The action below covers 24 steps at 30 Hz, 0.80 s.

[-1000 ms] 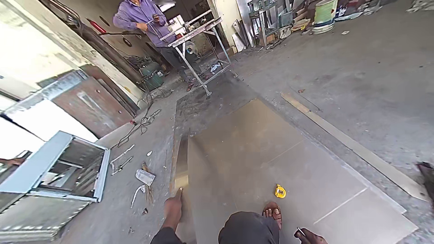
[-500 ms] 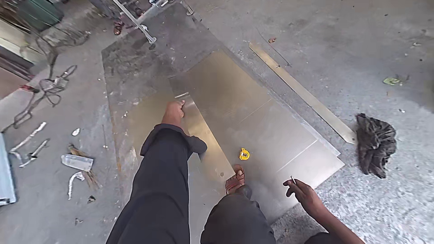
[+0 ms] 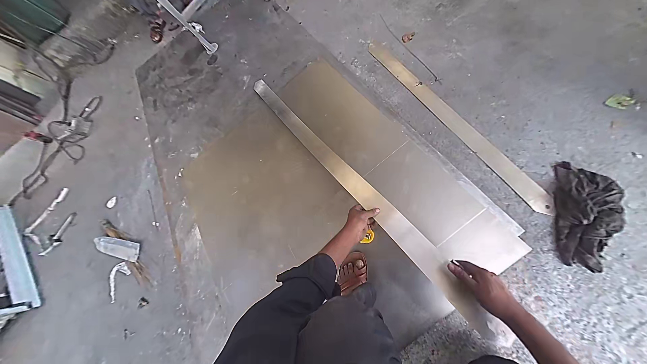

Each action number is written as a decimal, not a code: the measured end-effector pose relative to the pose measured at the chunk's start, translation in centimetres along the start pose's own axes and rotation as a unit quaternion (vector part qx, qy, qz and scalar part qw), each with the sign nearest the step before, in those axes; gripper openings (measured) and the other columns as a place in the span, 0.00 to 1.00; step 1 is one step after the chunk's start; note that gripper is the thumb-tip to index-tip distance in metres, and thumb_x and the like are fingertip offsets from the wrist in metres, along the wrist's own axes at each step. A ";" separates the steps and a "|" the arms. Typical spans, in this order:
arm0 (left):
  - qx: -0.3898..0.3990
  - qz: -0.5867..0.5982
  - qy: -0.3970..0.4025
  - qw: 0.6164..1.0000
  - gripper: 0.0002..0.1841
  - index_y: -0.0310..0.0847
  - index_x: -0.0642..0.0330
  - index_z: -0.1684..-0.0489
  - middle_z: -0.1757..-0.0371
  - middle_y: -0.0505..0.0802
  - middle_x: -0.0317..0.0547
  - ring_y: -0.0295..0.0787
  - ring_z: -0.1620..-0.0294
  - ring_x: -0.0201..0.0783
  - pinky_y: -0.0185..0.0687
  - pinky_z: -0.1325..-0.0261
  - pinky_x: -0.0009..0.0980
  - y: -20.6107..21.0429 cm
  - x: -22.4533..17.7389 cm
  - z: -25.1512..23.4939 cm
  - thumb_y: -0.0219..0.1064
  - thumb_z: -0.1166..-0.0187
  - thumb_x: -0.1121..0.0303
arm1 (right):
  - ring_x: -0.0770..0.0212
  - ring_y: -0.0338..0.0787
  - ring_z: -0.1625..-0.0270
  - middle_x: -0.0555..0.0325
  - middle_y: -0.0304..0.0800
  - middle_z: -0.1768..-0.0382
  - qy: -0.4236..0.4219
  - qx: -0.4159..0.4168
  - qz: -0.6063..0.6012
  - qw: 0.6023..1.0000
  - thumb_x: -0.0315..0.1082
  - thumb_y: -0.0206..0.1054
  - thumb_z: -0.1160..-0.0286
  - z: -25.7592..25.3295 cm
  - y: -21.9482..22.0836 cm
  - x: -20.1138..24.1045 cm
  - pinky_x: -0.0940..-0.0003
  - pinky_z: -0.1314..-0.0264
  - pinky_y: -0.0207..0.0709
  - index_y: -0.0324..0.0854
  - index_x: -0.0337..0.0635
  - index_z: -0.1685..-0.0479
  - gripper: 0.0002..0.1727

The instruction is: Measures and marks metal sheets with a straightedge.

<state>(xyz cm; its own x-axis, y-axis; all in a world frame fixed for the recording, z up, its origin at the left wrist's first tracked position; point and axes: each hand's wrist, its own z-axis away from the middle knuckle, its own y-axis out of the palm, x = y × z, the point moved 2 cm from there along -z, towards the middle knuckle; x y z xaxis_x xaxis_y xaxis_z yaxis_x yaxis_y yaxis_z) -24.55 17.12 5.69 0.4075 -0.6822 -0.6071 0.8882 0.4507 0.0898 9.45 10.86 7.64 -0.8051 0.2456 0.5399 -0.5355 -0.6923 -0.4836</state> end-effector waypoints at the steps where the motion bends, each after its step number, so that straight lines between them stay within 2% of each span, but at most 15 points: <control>1: 0.021 0.008 -0.025 0.999 0.22 0.69 0.66 0.32 0.56 0.91 0.56 0.91 0.70 0.42 0.89 0.68 0.34 0.6 1.4 0.9 0.70 0.22 0.79 | 0.38 0.92 0.42 0.40 0.94 0.51 0.023 0.024 0.044 0.998 0.66 0.61 0.18 0.3 1.1 0.2 0.33 0.37 0.77 0.87 0.42 0.39 0.34; 2: 0.039 0.019 -0.048 0.998 0.22 0.68 0.63 0.30 0.56 0.92 0.58 0.92 0.70 0.44 0.90 0.69 0.35 0.9 2.3 1.6 0.69 0.20 0.78 | 0.38 0.93 0.50 0.40 0.94 0.58 0.035 0.019 0.058 0.998 0.67 0.66 0.23 0.7 2.2 0.1 0.34 0.44 0.79 0.88 0.40 0.45 0.35; 4: 0.053 0.037 -0.073 0.995 0.21 0.68 0.58 0.26 0.54 0.93 0.59 0.95 0.66 0.47 0.91 0.66 0.38 1.2 2.6 2.0 0.65 0.14 0.66 | 0.38 0.90 0.64 0.41 0.89 0.72 0.029 -0.036 0.040 0.998 0.66 0.72 0.30 1.7 3.5 -0.4 0.35 0.57 0.77 0.87 0.35 0.59 0.35; 6: 0.027 0.079 -0.053 0.995 0.22 0.67 0.58 0.22 0.45 0.92 0.59 0.95 0.52 0.50 0.92 0.51 0.45 1.1 1.2 0.6 0.62 0.11 0.61 | 0.38 0.91 0.66 0.41 0.90 0.73 0.019 -0.074 0.036 0.996 0.67 0.73 0.33 2.4 3.7 -0.9 0.33 0.60 0.79 0.89 0.35 0.59 0.37; 7: 0.006 0.105 -0.029 0.994 0.23 0.66 0.60 0.21 0.40 0.91 0.60 0.93 0.45 0.51 0.90 0.44 0.48 0.8 0.0 -0.6 0.60 0.10 0.61 | 0.38 0.92 0.66 0.40 0.91 0.73 0.017 -0.082 0.033 0.996 0.68 0.73 0.34 2.7 3.6 -0.9 0.34 0.60 0.79 0.89 0.35 0.58 0.37; 8: -0.015 0.125 0.001 0.992 0.22 0.67 0.63 0.22 0.38 0.89 0.60 0.92 0.42 0.51 0.89 0.40 0.49 0.6 -1.3 -1.8 0.58 0.09 0.63 | 0.38 0.92 0.65 0.40 0.91 0.72 0.015 -0.089 0.033 0.995 0.68 0.73 0.34 2.7 3.4 -0.8 0.33 0.60 0.79 0.89 0.36 0.58 0.37; 11: -0.035 0.130 0.059 0.989 0.18 0.67 0.67 0.26 0.41 0.89 0.61 0.92 0.45 0.48 0.89 0.42 0.45 0.7 -4.4 -4.3 0.57 0.10 0.71 | 0.36 0.93 0.62 0.40 0.92 0.69 0.008 -0.111 0.043 0.993 0.69 0.72 0.34 1.8 2.4 -0.6 0.32 0.59 0.80 0.90 0.37 0.56 0.37; 15: -0.005 0.097 0.078 0.992 0.19 0.66 0.63 0.24 0.41 0.88 0.59 0.91 0.46 0.48 0.89 0.43 0.45 1.7 -6.3 -5.5 0.58 0.09 0.69 | 0.35 0.93 0.58 0.39 0.93 0.66 0.003 -0.114 0.039 0.993 0.70 0.71 0.32 -0.1 1.1 -0.1 0.31 0.56 0.80 0.89 0.37 0.55 0.38; 18: 0.015 0.061 0.046 0.997 0.20 0.66 0.58 0.23 0.41 0.89 0.57 0.92 0.47 0.47 0.89 0.46 0.44 2.1 -6.2 -6.4 0.59 0.09 0.67 | 0.34 0.93 0.55 0.38 0.93 0.64 0.023 -0.100 0.055 0.993 0.70 0.70 0.30 -1.0 0.1 -0.4 0.30 0.53 0.79 0.89 0.37 0.54 0.38; 20: 0.037 0.034 0.011 0.999 0.20 0.66 0.58 0.23 0.42 0.89 0.57 0.92 0.49 0.47 0.90 0.47 0.43 2.6 -5.7 -6.9 0.60 0.10 0.66 | 0.32 0.93 0.56 0.36 0.92 0.65 0.028 -0.111 0.071 0.991 0.69 0.64 0.25 -1.3 -0.3 -1.4 0.29 0.55 0.79 0.88 0.36 0.57 0.38; 22: 0.057 0.009 -0.012 0.998 0.19 0.66 0.58 0.24 0.43 0.90 0.56 0.93 0.51 0.46 0.91 0.49 0.42 3.0 -5.0 -7.3 0.60 0.10 0.67 | 0.31 0.93 0.56 0.35 0.92 0.67 0.034 -0.127 0.094 0.987 0.67 0.54 0.16 -1.4 -0.4 -2.6 0.29 0.58 0.78 0.87 0.37 0.61 0.37; 24: 0.080 -0.018 -0.024 0.996 0.20 0.66 0.58 0.23 0.43 0.90 0.54 0.93 0.50 0.44 0.90 0.47 0.41 3.1 -4.2 -8.1 0.61 0.10 0.65 | 0.31 0.94 0.51 0.35 0.93 0.62 0.039 -0.127 0.113 0.985 0.64 0.47 0.11 -1.5 -0.5 -3.9 0.30 0.53 0.79 0.87 0.38 0.57 0.37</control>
<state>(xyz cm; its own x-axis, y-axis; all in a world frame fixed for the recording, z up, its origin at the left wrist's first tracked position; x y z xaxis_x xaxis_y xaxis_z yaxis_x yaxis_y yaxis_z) -25.20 26.04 2.13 0.3801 -0.7246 -0.5749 0.9237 0.3303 0.1943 12.45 11.27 4.75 -0.9231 0.1617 0.3490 -0.3783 -0.5458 -0.7477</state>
